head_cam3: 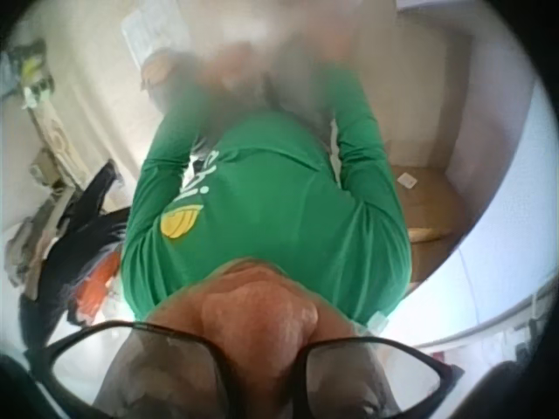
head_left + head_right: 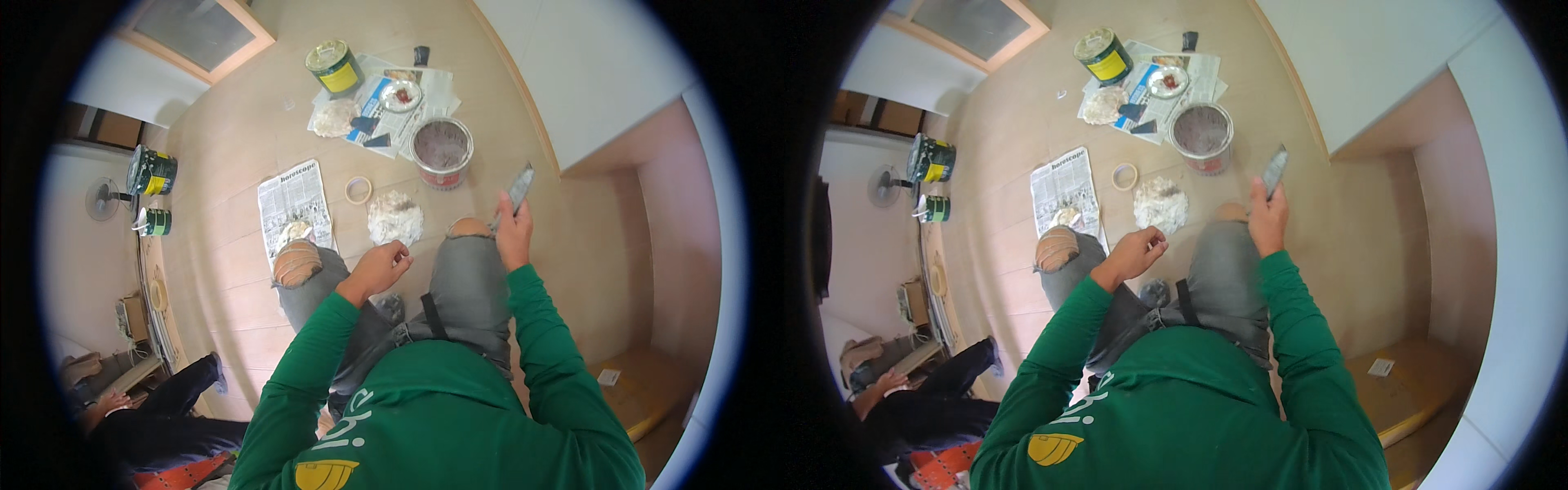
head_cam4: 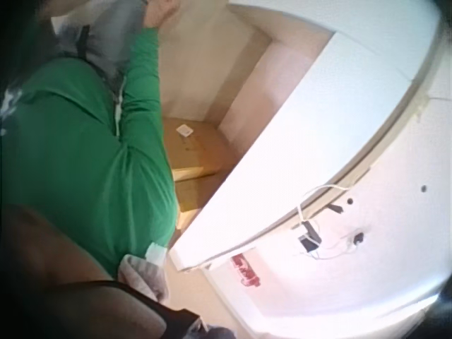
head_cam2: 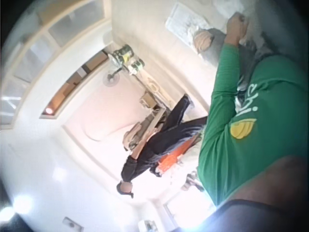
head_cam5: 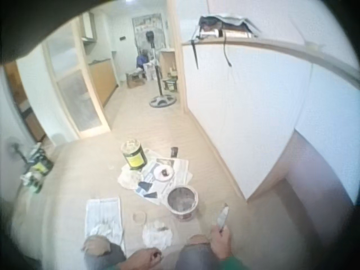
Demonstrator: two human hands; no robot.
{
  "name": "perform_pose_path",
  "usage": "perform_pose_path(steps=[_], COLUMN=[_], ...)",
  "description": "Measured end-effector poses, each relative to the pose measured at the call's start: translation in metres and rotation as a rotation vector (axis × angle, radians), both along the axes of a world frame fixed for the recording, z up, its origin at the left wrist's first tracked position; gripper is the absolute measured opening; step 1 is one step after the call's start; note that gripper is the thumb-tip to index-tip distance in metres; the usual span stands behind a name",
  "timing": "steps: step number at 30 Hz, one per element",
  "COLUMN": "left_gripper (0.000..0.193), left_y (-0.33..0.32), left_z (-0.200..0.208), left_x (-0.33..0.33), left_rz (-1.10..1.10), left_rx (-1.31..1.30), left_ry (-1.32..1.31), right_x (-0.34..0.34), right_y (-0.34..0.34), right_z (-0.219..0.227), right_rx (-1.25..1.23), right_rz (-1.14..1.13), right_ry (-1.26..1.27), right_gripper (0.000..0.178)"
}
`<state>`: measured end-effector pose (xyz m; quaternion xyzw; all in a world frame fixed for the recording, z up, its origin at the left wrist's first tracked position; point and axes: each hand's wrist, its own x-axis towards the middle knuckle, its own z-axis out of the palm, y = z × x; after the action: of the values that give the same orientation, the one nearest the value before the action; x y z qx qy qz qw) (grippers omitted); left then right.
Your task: The person assembles a wooden cabinet by moving a cardboard box, sweeping the floor, and placing newspapers inside the cabinet. They then apply tape to the interior corner and smooth the surface with a sanding block.
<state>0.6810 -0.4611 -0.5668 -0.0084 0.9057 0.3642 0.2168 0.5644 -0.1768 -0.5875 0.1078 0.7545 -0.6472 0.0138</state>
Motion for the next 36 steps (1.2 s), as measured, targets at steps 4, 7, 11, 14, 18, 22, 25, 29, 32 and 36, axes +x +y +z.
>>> perform_pose_path(steps=[4,7,11,14,18,22,25,29,32,36], left_gripper=[0.032,0.032,0.033,0.035,0.035,0.031,0.031,0.032,0.030,0.030], left_y=[-0.001,-0.008,-0.002,-0.001,-0.021,-0.058,-0.089,-0.125,-0.152,-0.142], left_z=[-0.020,-0.042,-0.043,-0.038,-0.051,-0.089,-0.128,-0.177,-0.231,-0.274], left_x=[-0.029,-0.042,-0.064,-0.099,-0.155,-0.206,-0.255,-0.320,-0.346,-0.386], left_rz=[0.080,0.127,0.282,0.418,0.545,0.566,0.518,0.479,0.496,0.479], left_rx=[0.026,-0.026,-0.003,0.018,-0.057,-0.204,-0.332,-0.366,-0.409,-0.581], left_ry=[0.003,0.014,-0.063,-0.080,-0.063,0.021,0.066,0.170,0.258,0.407], right_x=[-0.024,-0.024,-0.020,-0.048,-0.134,-0.260,-0.307,-0.307,-0.317,-0.312], right_y=[0.071,0.104,0.111,0.107,0.092,0.051,0.038,0.036,0.028,0.032], right_z=[-0.110,-0.197,-0.249,-0.250,-0.255,-0.255,-0.288,-0.287,-0.289,-0.294], right_rx=[0.494,0.593,0.731,0.770,0.862,0.976,1.236,1.213,1.216,1.213], right_rz=[0.130,0.297,0.399,0.455,0.302,0.278,0.268,0.256,0.271,0.276], right_ry=[-0.208,-0.397,-0.463,-0.407,-0.128,0.093,0.213,0.176,0.148,0.121], right_gripper=[0.047,0.048,0.050,0.050,0.053,0.060,0.062,0.063,0.064,0.064])
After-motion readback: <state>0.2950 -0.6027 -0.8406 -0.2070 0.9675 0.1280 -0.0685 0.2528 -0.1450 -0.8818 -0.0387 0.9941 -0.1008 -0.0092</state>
